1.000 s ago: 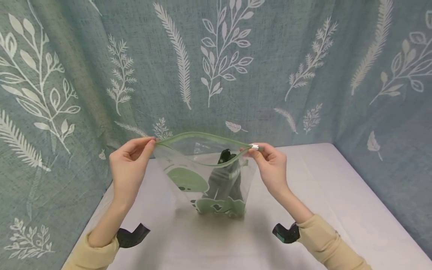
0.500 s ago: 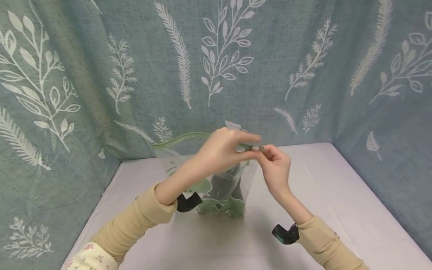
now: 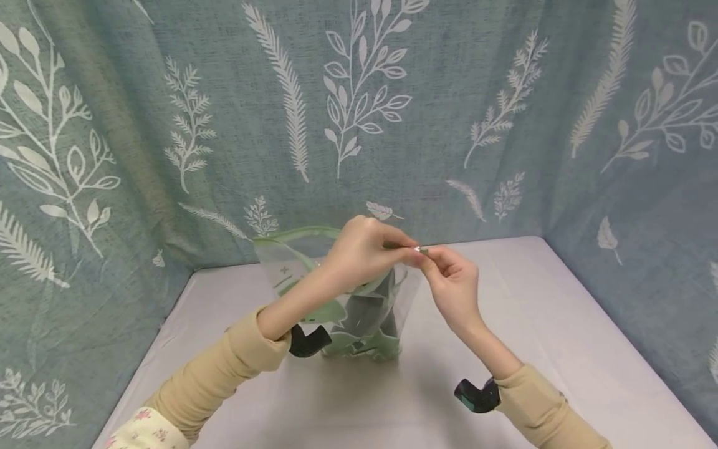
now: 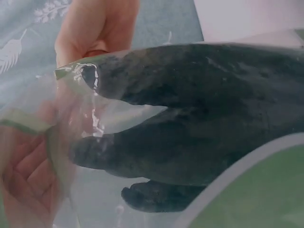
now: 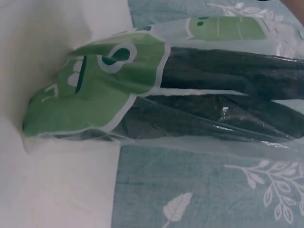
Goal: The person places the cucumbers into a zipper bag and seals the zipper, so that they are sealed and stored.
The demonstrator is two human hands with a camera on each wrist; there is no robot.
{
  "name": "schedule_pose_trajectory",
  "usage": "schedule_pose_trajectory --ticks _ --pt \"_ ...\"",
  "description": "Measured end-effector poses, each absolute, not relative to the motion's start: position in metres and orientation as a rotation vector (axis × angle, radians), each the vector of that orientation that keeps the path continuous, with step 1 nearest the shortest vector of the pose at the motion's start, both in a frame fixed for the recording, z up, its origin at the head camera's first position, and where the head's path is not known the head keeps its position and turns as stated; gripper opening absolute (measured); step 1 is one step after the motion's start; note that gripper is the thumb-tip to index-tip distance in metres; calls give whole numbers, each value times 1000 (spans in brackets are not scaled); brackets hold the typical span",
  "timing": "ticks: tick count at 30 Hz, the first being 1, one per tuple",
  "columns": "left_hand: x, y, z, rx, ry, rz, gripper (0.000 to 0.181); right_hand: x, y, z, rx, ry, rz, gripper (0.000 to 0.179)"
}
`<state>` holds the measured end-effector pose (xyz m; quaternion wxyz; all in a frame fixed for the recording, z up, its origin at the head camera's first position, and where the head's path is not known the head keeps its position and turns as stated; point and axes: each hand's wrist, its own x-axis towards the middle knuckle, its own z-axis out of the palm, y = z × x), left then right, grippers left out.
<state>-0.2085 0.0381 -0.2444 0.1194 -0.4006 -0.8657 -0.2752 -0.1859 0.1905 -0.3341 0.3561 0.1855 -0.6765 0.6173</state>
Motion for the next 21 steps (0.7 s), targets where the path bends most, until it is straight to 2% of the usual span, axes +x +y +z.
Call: schedule_pose_trajectory --ticks 4,10,21 --pt "-206 32 -249 -1157 -2458 -859 16 -185 187 -333 495 -1739 1619 16" --pt "-210 10 -250 -1122 -2447 -832 15 -188 186 -333 514 -1689 1740 15" --pt "-218 -80 -236 -970 -2566 -760 15 -185 196 -338 577 -1574 1876 18"
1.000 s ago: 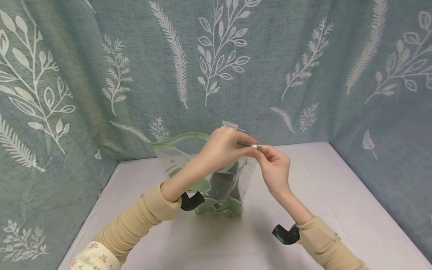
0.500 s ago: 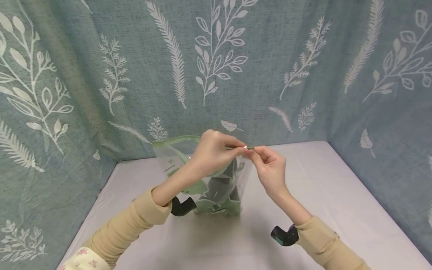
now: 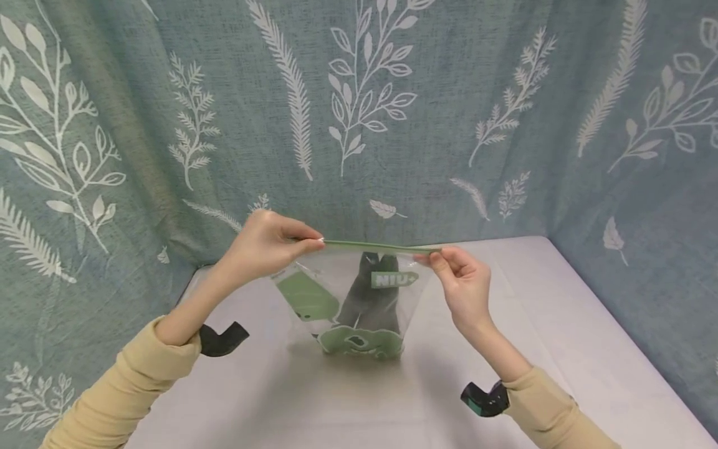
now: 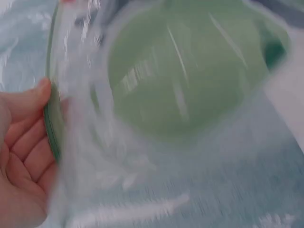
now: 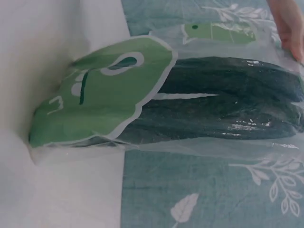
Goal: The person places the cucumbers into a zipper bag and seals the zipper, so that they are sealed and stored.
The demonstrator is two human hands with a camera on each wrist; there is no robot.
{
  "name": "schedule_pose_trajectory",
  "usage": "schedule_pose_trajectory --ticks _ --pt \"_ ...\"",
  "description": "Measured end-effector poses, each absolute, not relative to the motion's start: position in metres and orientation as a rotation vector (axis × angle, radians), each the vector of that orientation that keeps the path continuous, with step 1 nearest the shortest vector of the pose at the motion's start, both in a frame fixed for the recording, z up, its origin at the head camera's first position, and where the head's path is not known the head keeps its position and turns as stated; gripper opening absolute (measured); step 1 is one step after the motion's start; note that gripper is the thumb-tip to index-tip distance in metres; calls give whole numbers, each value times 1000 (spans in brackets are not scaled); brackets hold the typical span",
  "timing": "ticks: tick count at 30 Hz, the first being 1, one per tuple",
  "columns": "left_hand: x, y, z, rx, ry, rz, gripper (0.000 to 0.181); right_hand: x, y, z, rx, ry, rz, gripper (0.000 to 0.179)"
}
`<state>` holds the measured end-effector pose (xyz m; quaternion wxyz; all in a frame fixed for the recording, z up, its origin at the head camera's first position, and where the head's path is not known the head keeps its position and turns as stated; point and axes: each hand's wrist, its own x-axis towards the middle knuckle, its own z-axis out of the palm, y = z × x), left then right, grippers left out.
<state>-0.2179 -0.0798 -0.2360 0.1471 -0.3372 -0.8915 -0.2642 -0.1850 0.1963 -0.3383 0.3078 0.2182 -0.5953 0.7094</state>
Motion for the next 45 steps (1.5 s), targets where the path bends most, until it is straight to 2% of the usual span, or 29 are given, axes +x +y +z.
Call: schedule_pose_trajectory --ticks 11,20,27,31,35,38,42,45 --pt "-218 -148 -241 -646 -2573 -877 15 -183 200 -340 461 -1513 1974 25" --pt "-205 -144 -251 -625 -2299 -1006 13 -174 200 -335 475 -1552 1969 25" --pt "-188 -137 -248 -790 -2035 -1253 10 -160 203 -320 681 -1446 1971 24" --pt "-183 -137 -242 -749 -2117 -1422 14 -154 205 -312 766 -1349 2104 26" --pt "-200 -139 -251 -550 -2391 -1470 23 -164 204 -316 527 -1515 2226 27" --pt "-226 -140 -271 -442 -2538 -1415 27 -185 206 -333 304 -1708 2224 26" --pt "-262 -137 -303 -395 -2608 -1331 25 -226 211 -363 186 -2036 2007 15" --pt "-283 -129 -330 -389 -2653 -1235 22 -255 208 -390 161 -2288 1768 24"
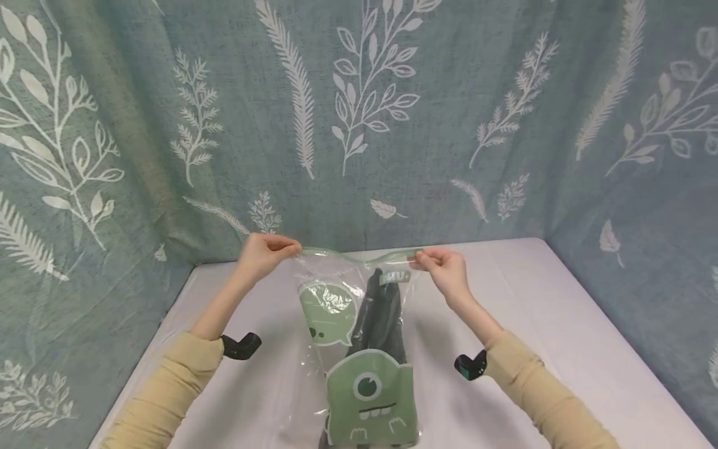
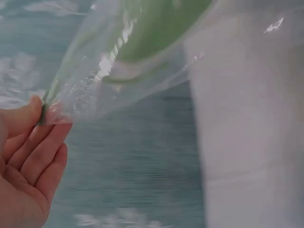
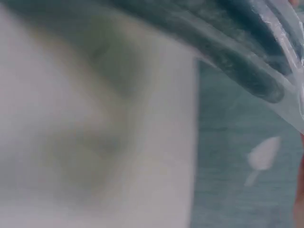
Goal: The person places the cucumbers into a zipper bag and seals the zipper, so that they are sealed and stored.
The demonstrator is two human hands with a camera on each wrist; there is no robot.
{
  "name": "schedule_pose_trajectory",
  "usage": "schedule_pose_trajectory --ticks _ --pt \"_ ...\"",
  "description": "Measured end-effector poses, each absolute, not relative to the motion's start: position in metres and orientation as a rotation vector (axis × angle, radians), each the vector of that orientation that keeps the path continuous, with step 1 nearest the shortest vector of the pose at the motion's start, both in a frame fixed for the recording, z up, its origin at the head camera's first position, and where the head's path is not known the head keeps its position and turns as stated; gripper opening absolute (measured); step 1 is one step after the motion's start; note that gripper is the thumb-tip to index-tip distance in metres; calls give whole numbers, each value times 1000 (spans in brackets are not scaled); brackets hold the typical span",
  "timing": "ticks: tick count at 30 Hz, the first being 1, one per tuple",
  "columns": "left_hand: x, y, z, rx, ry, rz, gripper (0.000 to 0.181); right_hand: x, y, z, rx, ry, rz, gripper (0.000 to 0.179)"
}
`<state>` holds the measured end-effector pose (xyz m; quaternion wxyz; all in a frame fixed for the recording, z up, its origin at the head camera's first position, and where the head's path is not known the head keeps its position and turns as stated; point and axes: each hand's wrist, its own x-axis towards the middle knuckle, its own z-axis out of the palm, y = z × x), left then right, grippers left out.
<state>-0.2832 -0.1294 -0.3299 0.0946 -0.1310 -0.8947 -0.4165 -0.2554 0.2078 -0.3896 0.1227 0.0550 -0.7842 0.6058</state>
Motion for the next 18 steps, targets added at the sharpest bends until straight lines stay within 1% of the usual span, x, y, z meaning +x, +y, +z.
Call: schedule_pose_trajectory --ticks 1,3,6,8,10,12,15,18 --pt "-288 -126 -339 -386 -2674 -1202 22 -263 205 -399 152 -2362 1693 26" --pt "-295 -121 -360 -375 -2711 -1149 21 -274 199 -418 139 -2467 1597 26" --pt "-302 -118 -385 -269 -2747 -1147 22 -284 190 -441 97 -2542 1544 25" --pt "-306 -121 -398 -177 -2752 -1155 23 -287 186 -448 61 -2562 1521 26" --pt "-310 -125 -406 -99 -2768 -1157 24 -288 185 -450 16 -2593 1504 31" --pt "-312 -130 -411 -81 -2796 -1121 27 -287 188 -448 -3 -2672 1467 39" --pt "-313 -138 -414 -118 -2820 -1050 34 -286 199 -444 -23 -2817 1394 52" --pt "-313 -146 -413 -168 -2798 -882 43 -289 218 -440 -14 -2881 1207 58"
